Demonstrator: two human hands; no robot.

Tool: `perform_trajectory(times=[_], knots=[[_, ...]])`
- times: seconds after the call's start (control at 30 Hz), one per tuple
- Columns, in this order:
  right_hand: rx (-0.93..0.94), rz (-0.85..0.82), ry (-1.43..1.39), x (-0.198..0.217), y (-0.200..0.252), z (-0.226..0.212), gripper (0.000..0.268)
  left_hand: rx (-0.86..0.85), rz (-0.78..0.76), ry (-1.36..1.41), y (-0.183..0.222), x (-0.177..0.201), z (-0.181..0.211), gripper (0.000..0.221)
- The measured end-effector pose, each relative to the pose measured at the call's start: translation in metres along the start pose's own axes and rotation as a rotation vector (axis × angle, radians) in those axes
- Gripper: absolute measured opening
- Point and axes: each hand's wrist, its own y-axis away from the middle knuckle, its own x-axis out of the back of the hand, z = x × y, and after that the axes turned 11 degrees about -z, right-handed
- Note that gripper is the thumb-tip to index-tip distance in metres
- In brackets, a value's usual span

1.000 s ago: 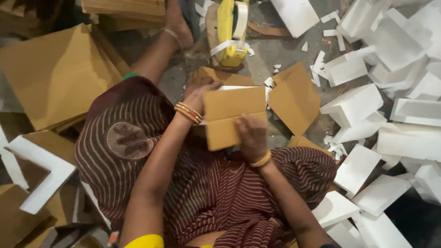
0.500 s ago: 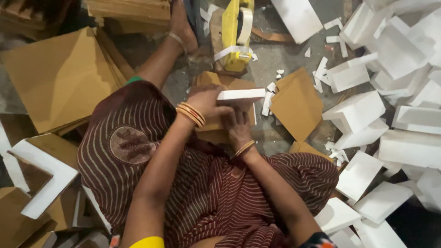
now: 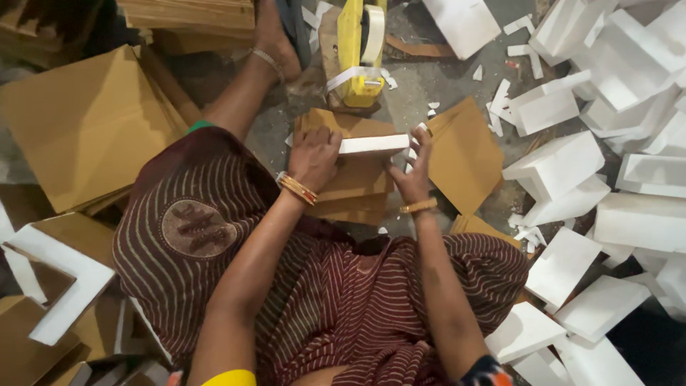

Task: The person sits on the floor and assembles small cardboard boxes by inserting white foam inserts into the cardboard shells and sealing them with clear tape from a handheld dispenser. The person repeatedly picks up foam pieces, fits them into the boxes, and tapes the seams shut.

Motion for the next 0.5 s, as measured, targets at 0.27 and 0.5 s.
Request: perform_trajectory(times=[0.27,0.5], knots=[[0.032,-0.133,-0.149,-0.021,-0.026,0.048,0.061,0.258,0.015,0.797,0.021,-0.026,-0.045,0.067],[0.083,-0.198,-0.22,-0.014,-0.028,0.057,0.081,0.363,0.179,0.987,0.024,-0.063,-0.036,0.068]])
